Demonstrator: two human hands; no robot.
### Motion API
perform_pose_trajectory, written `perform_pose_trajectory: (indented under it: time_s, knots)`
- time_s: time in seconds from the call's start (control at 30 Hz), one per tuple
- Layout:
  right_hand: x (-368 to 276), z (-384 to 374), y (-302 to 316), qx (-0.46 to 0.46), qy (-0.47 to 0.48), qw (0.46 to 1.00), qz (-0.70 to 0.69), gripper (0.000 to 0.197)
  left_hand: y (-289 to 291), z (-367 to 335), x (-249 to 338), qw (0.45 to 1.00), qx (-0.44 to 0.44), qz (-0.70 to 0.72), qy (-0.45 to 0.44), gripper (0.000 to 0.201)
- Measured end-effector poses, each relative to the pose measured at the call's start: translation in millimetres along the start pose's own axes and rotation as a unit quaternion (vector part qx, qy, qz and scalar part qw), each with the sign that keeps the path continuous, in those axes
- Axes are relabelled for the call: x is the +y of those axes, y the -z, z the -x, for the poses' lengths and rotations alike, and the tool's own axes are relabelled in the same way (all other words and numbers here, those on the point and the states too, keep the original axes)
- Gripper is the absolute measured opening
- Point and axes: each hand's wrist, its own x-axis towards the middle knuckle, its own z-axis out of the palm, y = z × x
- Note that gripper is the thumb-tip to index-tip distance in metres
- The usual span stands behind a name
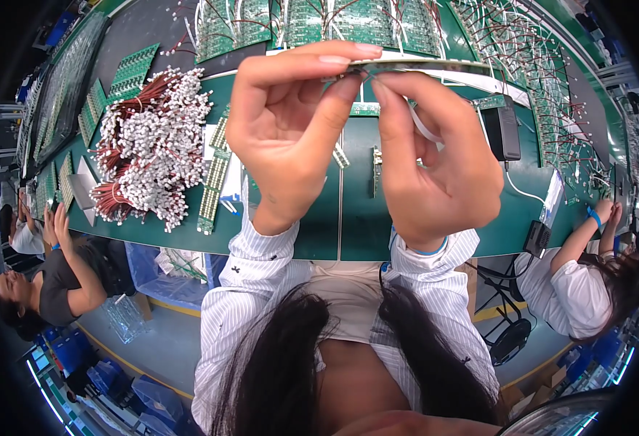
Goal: The person connects wire harnesses to small printed circuit boards by hand at an assembly line.
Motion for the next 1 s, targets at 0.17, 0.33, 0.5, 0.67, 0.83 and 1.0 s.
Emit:
perform_pose_trajectory:
  time_s: [0.17,0.33,0.5,0.67,0.83,1.0]
  knots:
    - [4,1,-1,-0.006,0.003,1.000,-0.004,0.015,1,0,1,1.000,0.000,-0.021,-0.006,0.023]
    - [4,1,2,-0.024,-0.013,1.000,-0.011,0.015,1,-1,2,0.997,-0.014,-0.071,-0.023,0.023]
    - [7,0,0,-0.021,-0.016,1.000,-0.016,0.015,0,-1,1,0.992,-0.015,-0.119,-0.044,0.024]
    - [9,0,0,-0.013,-0.006,1.000,0.006,0.014,4,-2,-7,0.970,-0.025,-0.210,-0.119,0.025]
    - [11,0,-3,-0.008,0.013,1.000,0.024,0.013,5,-1,-8,0.954,-0.023,-0.265,-0.142,0.025]
    - [10,2,-6,-0.012,-0.046,0.997,-0.058,0.014,4,0,-9,0.955,-0.005,-0.253,-0.154,0.024]
